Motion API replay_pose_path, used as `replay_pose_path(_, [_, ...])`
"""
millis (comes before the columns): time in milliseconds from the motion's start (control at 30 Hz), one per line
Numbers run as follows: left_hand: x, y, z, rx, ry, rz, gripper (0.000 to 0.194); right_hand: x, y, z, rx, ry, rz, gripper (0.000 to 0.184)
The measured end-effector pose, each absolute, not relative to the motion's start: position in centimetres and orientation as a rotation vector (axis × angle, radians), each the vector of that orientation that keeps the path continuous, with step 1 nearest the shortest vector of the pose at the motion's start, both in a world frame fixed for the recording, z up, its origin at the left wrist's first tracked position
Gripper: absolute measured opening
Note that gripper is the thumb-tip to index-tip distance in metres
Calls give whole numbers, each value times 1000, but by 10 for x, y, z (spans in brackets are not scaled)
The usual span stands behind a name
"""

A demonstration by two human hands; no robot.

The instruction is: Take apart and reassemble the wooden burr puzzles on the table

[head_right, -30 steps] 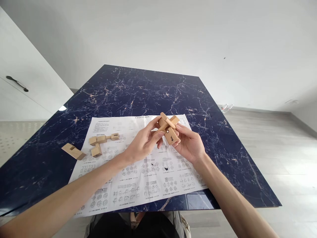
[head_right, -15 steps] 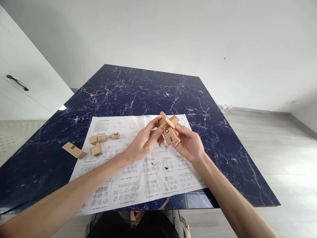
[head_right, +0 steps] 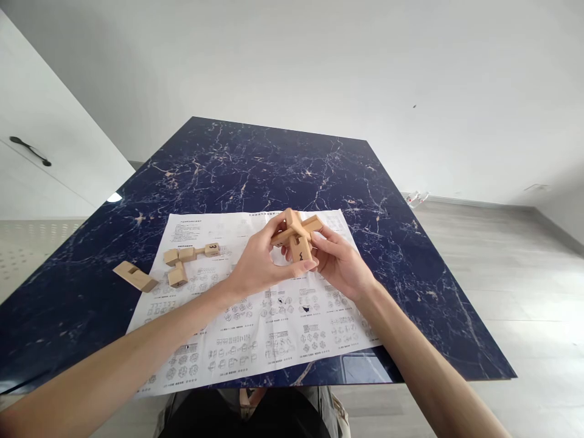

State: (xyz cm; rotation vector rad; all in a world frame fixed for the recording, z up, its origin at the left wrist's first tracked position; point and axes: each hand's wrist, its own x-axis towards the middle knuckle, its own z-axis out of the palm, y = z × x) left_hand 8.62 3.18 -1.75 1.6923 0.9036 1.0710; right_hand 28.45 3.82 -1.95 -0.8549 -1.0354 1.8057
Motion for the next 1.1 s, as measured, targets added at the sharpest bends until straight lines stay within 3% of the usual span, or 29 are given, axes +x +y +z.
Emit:
replay_pose_path(267, [85, 33, -20, 1785, 854, 1235, 53, 287, 39, -26, -847, -1035, 1858, 25])
replay_pose_path(500, [84, 34, -15, 1798, 909, 1292, 69, 288, 39, -29, -743, -1067, 1892, 19])
replay_pose_path(767, [82, 38, -14, 1688, 939, 1238, 40, 285, 40, -18, -694, -1053, 1867, 16])
replay_pose_path(933, [81, 43, -20, 1464, 1133, 1174, 76, 291, 49, -22, -759, -800, 1703, 17])
replay_pose_path(1100, [84, 45, -22, 1436, 1162, 1168, 54, 303, 61, -30, -744, -601, 1561, 16])
